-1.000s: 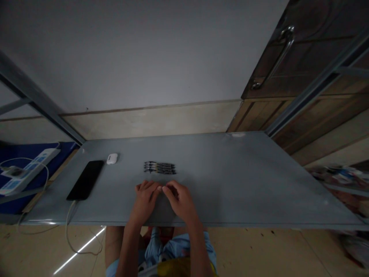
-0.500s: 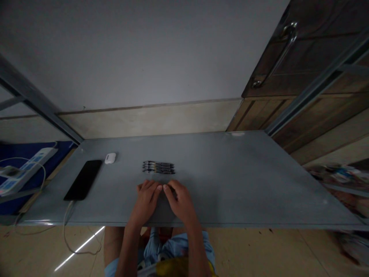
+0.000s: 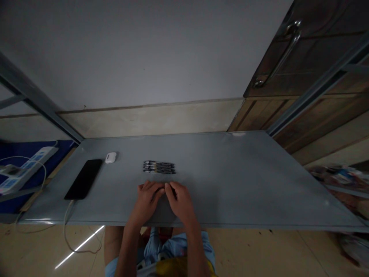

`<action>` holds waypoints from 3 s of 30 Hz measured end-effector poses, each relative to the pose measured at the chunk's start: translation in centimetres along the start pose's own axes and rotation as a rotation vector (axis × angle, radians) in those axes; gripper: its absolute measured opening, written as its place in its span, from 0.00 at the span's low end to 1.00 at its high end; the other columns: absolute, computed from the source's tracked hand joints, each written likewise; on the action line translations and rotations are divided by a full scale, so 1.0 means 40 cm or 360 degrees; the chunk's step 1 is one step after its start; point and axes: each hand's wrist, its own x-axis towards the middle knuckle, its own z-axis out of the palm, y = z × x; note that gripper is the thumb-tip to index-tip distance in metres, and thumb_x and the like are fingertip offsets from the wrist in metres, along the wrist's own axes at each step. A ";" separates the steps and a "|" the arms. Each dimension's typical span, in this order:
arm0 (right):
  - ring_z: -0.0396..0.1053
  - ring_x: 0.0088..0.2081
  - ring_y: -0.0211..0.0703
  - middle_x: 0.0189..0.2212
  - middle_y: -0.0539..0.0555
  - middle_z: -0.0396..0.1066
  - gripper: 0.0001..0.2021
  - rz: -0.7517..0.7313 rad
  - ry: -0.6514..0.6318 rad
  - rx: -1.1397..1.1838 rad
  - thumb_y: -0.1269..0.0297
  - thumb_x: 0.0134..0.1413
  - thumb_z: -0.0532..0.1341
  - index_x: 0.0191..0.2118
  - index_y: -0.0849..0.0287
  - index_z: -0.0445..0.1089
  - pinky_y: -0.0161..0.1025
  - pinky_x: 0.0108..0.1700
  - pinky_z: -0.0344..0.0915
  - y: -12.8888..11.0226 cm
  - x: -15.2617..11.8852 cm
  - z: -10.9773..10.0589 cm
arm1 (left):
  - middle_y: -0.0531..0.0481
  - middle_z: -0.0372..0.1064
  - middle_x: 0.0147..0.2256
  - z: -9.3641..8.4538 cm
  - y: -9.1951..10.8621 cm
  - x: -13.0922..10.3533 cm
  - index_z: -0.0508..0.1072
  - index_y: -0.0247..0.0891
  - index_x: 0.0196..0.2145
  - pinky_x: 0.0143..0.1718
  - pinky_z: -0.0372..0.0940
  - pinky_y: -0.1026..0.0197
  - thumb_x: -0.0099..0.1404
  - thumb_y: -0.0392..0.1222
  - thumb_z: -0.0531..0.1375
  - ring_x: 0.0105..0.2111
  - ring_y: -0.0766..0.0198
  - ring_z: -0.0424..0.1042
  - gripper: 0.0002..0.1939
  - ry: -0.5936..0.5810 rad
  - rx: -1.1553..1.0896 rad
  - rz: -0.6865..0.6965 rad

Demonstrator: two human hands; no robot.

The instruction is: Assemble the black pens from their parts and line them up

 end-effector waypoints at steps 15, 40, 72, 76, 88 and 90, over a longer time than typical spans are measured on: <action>0.58 0.23 0.37 0.18 0.46 0.58 0.20 0.0223 0.0210 0.0197 0.50 0.58 0.56 0.21 0.57 0.61 0.33 0.26 0.55 -0.006 -0.001 -0.002 | 0.49 0.71 0.43 0.001 -0.014 0.001 0.71 0.43 0.48 0.48 0.61 0.54 0.72 0.45 0.49 0.44 0.58 0.67 0.14 -0.0058 0.0073 0.0026; 0.65 0.26 0.42 0.23 0.51 0.68 0.17 0.0103 0.0224 -0.0008 0.52 0.62 0.51 0.28 0.56 0.65 0.36 0.30 0.59 0.007 0.010 0.000 | 0.36 0.68 0.43 -0.095 -0.257 -0.035 0.60 0.30 0.59 0.49 0.60 0.46 0.66 0.31 0.45 0.45 0.50 0.66 0.25 0.0902 0.0571 -0.0590; 0.66 0.29 0.42 0.25 0.53 0.69 0.20 0.0100 0.0105 -0.0101 0.54 0.64 0.49 0.27 0.58 0.68 0.37 0.33 0.60 0.023 0.008 -0.002 | 0.46 0.53 0.61 0.050 0.004 0.034 0.64 0.56 0.58 0.50 0.57 0.44 0.68 0.40 0.51 0.57 0.46 0.54 0.22 0.0478 0.0898 -0.0407; 0.66 0.28 0.42 0.24 0.52 0.69 0.19 0.0130 0.0118 -0.0064 0.54 0.64 0.49 0.27 0.57 0.67 0.36 0.32 0.59 0.018 0.003 -0.007 | 0.44 0.54 0.60 0.057 -0.010 0.023 0.68 0.48 0.54 0.50 0.57 0.44 0.69 0.39 0.50 0.58 0.47 0.53 0.18 0.0493 0.0839 -0.0420; 0.68 0.30 0.44 0.29 0.54 0.72 0.15 0.0217 0.0464 0.0161 0.51 0.60 0.55 0.34 0.58 0.70 0.37 0.35 0.63 0.024 0.007 -0.015 | 0.48 0.66 0.49 0.048 -0.032 0.020 0.71 0.45 0.45 0.49 0.55 0.48 0.70 0.39 0.50 0.49 0.53 0.61 0.11 0.0312 0.0553 -0.0289; 0.68 0.31 0.43 0.30 0.53 0.71 0.16 0.0270 0.0595 0.0235 0.51 0.57 0.58 0.40 0.59 0.68 0.37 0.35 0.64 0.026 0.010 -0.015 | 0.48 0.69 0.45 0.050 -0.034 0.018 0.70 0.43 0.44 0.49 0.54 0.49 0.71 0.38 0.49 0.47 0.55 0.63 0.11 0.0274 0.0458 -0.0255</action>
